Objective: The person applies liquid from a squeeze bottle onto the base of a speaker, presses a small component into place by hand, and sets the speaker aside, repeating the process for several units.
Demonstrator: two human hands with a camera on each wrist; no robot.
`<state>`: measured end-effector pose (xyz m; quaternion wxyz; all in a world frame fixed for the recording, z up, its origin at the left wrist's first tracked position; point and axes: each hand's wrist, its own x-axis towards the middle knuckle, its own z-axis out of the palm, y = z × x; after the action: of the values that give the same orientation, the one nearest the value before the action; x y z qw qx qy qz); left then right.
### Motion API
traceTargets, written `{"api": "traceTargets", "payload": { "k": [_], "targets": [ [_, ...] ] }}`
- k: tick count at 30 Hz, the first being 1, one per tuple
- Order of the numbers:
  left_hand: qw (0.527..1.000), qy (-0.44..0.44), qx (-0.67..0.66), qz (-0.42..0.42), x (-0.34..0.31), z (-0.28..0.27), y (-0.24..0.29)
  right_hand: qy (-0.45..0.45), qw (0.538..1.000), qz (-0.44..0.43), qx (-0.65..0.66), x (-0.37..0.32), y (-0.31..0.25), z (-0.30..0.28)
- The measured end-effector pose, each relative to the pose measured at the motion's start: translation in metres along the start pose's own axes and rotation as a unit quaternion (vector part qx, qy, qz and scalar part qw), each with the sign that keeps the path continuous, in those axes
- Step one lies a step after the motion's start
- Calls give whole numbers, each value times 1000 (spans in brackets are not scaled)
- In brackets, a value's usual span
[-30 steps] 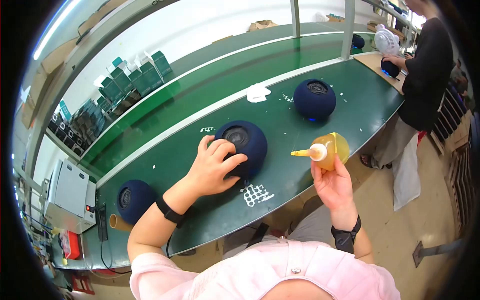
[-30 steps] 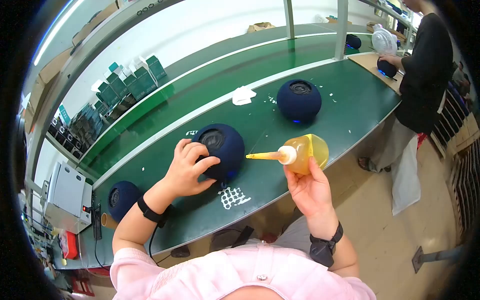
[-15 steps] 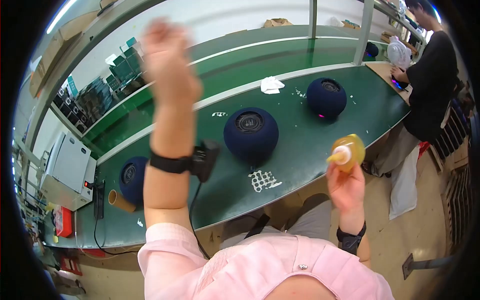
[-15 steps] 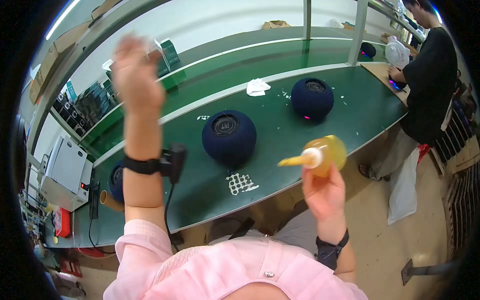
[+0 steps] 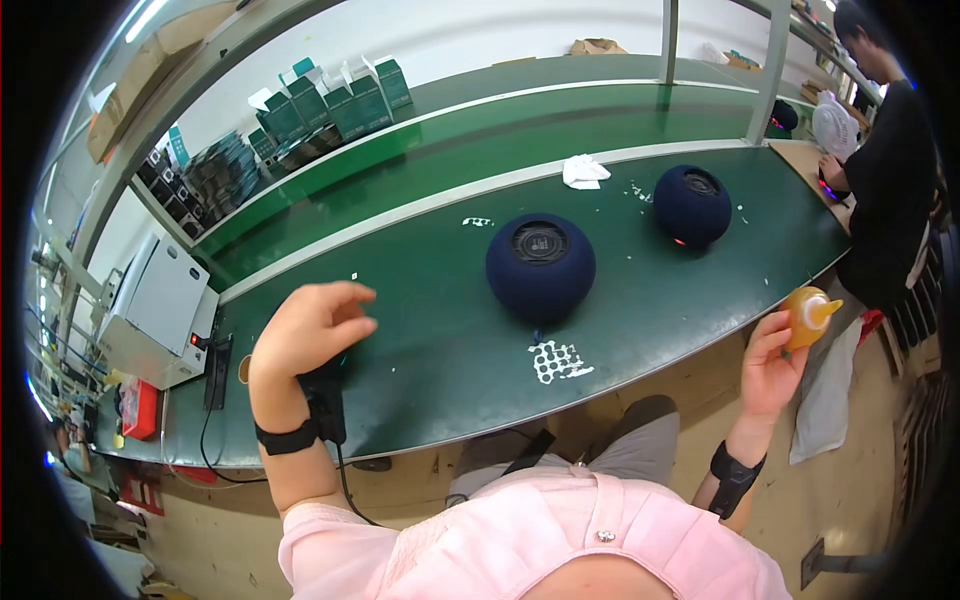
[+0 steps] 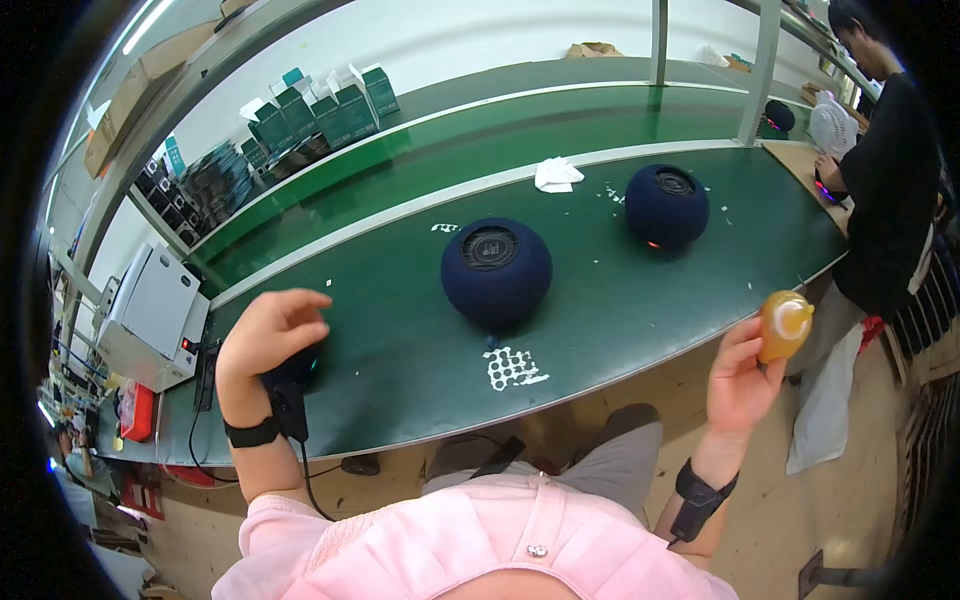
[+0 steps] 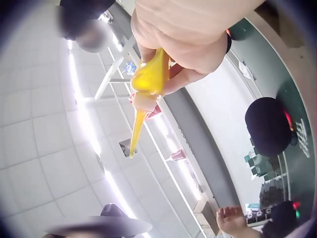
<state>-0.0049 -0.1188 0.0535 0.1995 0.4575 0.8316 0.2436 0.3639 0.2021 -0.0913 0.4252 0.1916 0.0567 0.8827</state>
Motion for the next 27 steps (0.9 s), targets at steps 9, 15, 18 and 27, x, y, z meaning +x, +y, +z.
{"api": "traceTargets", "payload": {
  "k": [9,15,18,27],
  "targets": [
    [964,214,73,142,119,77,44,-22,998,41,-40,-1,21,13],
    [959,193,180,98,149,88,57,-24,996,43,-80,-1,19,15],
    [975,136,112,134,151,80,47,-6,993,38,-108,3,19,16],
    [939,35,21,342,155,75,31,28,924,-20,-381,46,70,41]
  ]
}}
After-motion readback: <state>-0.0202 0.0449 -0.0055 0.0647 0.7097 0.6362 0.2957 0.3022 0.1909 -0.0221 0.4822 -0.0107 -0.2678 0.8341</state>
